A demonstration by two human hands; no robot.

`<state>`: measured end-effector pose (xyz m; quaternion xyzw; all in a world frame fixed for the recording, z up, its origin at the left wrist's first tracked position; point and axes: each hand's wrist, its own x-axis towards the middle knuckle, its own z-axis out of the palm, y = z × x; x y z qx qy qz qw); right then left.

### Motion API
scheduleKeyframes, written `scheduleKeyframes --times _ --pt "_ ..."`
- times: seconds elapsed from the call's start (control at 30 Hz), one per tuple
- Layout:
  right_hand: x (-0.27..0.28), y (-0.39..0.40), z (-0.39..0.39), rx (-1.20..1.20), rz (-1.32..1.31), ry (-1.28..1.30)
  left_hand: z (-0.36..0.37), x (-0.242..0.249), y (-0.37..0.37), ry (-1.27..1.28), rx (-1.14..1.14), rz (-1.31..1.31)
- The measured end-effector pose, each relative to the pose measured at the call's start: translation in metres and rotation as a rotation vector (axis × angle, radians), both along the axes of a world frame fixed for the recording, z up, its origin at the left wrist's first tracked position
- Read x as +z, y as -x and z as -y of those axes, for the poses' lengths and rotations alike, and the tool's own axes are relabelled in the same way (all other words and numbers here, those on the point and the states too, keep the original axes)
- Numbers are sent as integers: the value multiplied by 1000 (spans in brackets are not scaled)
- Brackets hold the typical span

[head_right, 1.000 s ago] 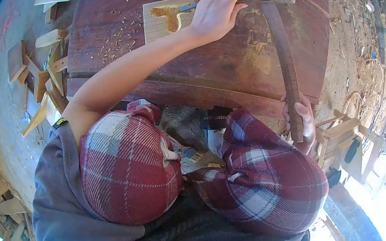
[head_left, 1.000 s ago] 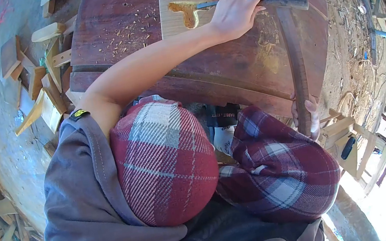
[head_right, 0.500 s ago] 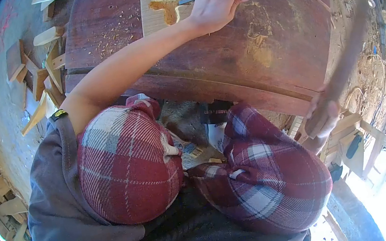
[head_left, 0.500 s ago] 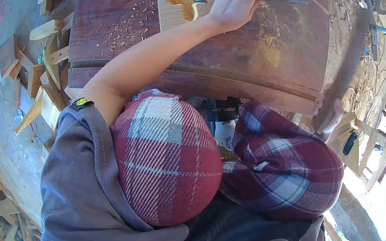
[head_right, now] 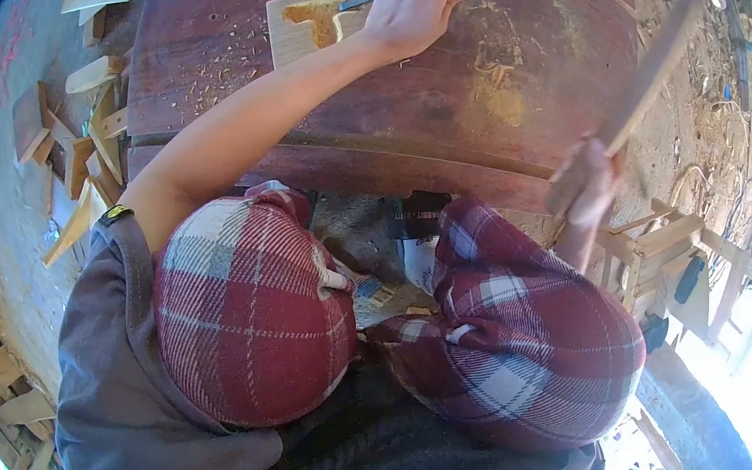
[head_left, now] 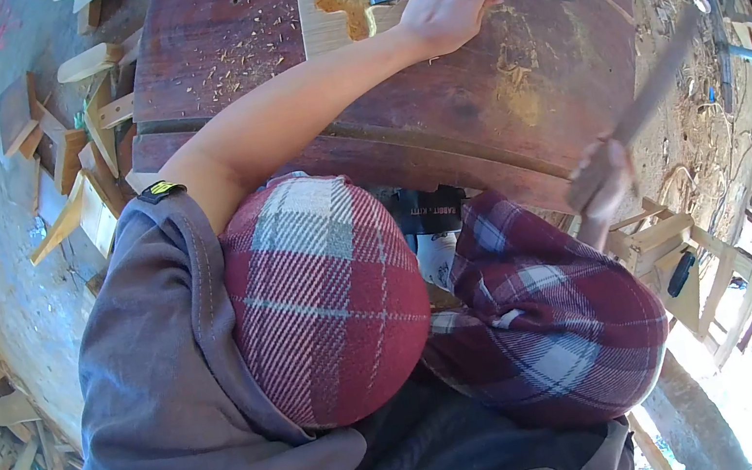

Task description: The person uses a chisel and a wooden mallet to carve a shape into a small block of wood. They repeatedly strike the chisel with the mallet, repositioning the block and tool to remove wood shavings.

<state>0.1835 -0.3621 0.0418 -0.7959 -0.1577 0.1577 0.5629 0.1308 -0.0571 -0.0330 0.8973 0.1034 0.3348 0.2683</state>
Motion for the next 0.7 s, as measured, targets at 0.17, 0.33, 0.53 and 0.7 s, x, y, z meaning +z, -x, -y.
scheduleKeyframes --times 0.17,0.33,0.53,0.7 --pt "-18 7 -4 46 -21 153 -2 2 1 10 36 -74" --pt "2 -1 -10 -111 -92 -280 0 0 -1 34 15 -74" --pt "-15 4 -10 61 -11 328 -3 -4 -1 13 51 -60" --pt "-14 -18 4 -80 82 44 -2 -4 -1 6 38 -65"
